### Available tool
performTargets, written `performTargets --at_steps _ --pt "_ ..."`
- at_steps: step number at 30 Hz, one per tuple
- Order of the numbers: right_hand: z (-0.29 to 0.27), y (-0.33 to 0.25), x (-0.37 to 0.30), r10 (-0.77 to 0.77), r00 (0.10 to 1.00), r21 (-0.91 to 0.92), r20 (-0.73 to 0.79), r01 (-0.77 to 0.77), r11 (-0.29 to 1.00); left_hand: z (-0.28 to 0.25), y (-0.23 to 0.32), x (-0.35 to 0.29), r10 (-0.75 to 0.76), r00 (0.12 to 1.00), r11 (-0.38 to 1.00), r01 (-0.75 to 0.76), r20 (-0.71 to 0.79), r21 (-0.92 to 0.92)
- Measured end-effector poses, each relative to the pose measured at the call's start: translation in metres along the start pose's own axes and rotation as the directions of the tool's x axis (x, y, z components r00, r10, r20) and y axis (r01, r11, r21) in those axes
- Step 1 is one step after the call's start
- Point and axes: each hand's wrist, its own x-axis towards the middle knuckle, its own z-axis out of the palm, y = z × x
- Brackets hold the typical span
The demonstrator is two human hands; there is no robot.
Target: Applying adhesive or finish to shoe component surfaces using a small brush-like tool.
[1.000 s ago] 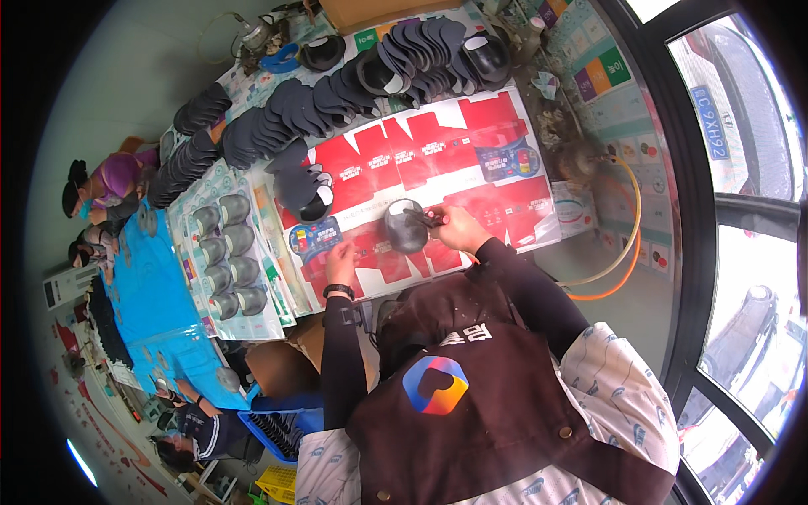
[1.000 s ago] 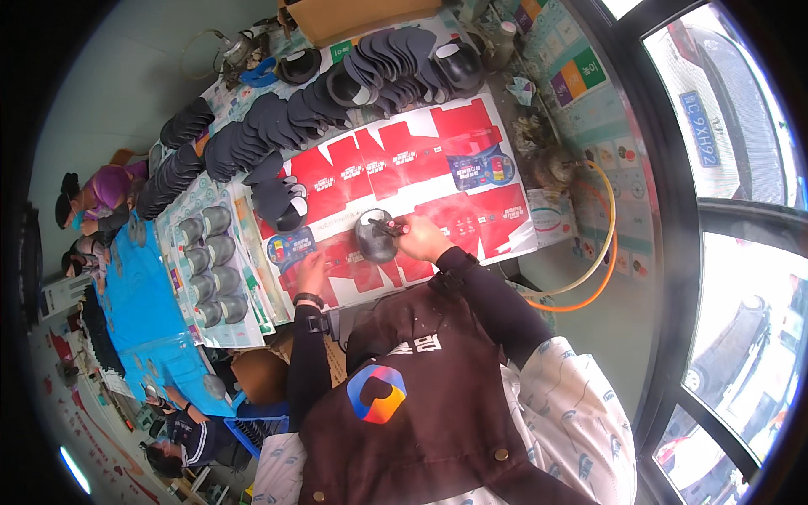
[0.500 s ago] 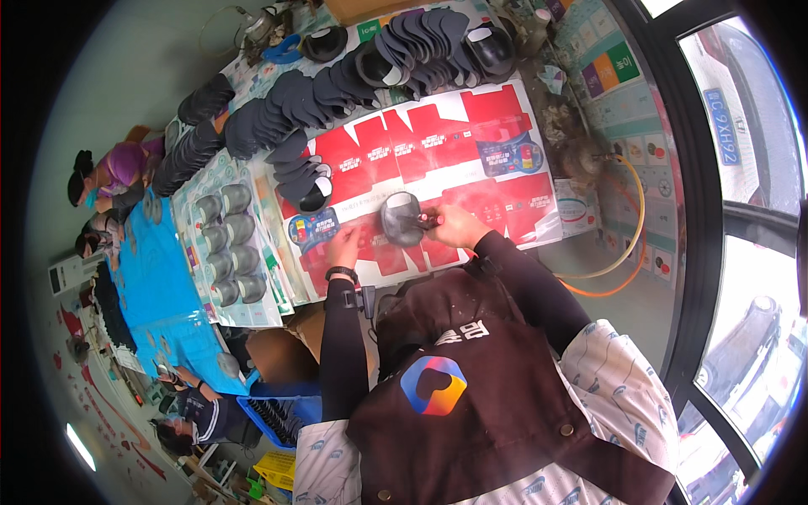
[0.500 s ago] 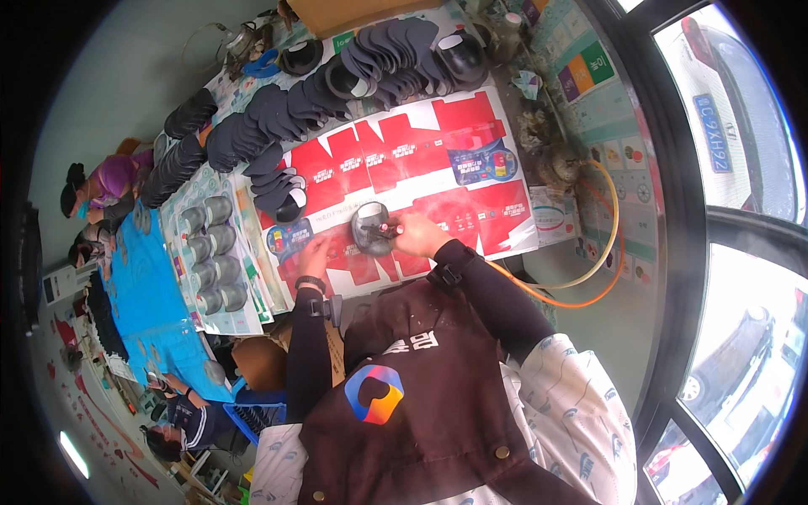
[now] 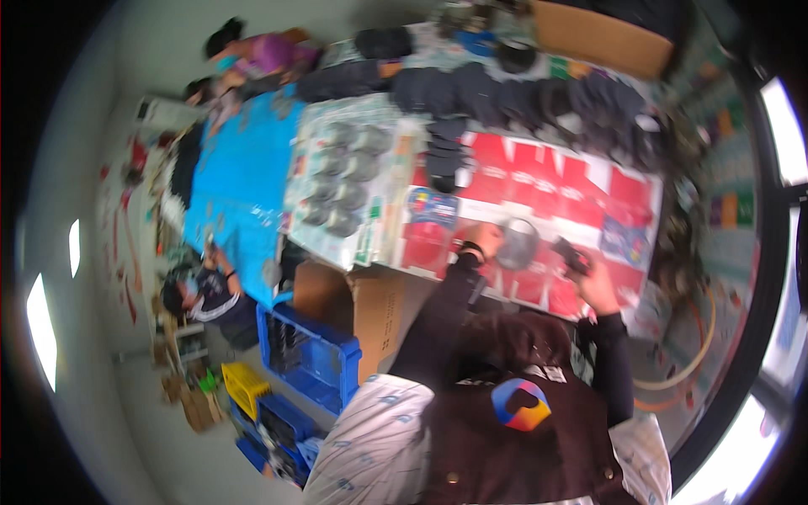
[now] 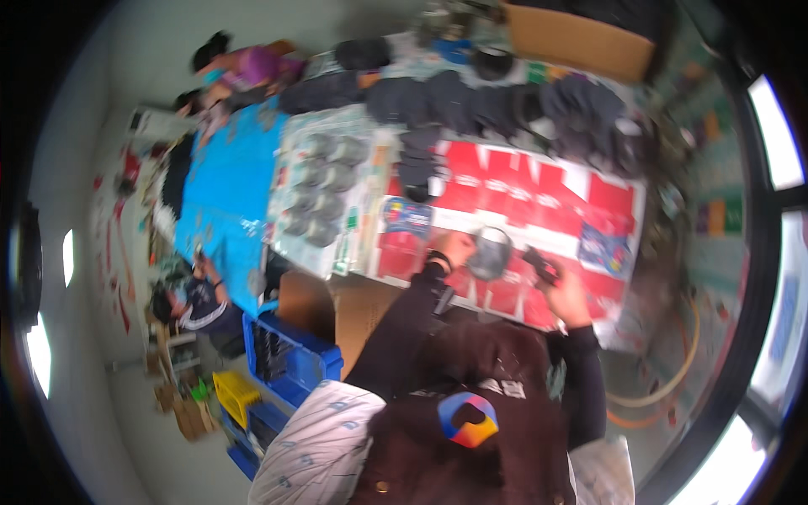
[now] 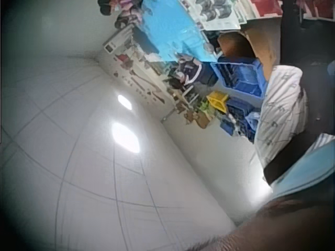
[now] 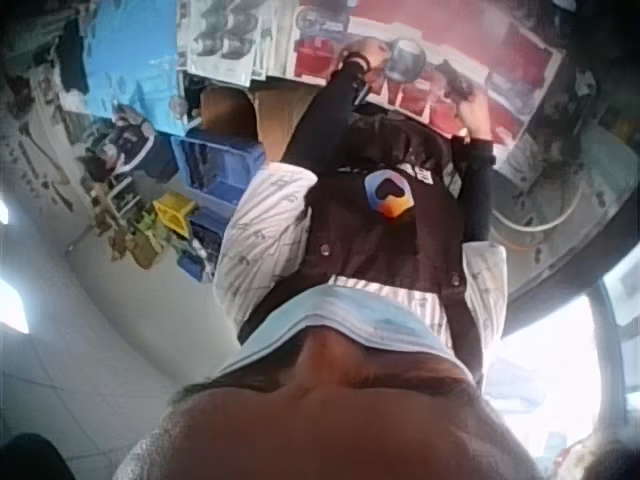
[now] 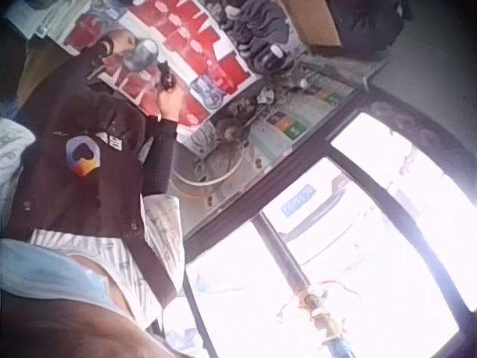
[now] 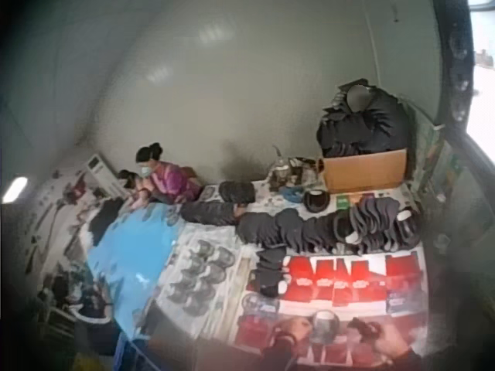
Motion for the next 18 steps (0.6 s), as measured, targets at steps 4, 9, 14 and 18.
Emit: performTargets --at_steps 4,9,14,18 --pt "-0.011 -0.018 -0.011 -0.029 0.998 0.31 0.047 0.013 0.951 -0.03 0.021 -0.022 0.062 0.998 0.948 -0.062 -0.011 -0.312" --pt "-0.021 -0.047 -0.04 0.08 0.997 0.208 0.021 -0.082 0.975 -0.116 -0.082 -0.081 0.067 0.998 0.338 -0.016 0.008 -0.941" --pt "0.017 -0.066 -0.053 0.095 0.992 0.242 -0.083 -0.073 0.967 -0.217 -0.279 -0.165 -0.307 0.89 0.253 -0.264 -0.336 -0.931" --pt "0.066 -0.091 -0.061 0.125 0.976 0.21 -0.176 -0.086 0.974 -0.28 -0.426 -0.212 -0.555 0.744 -0.017 -0.458 -0.372 -0.889"
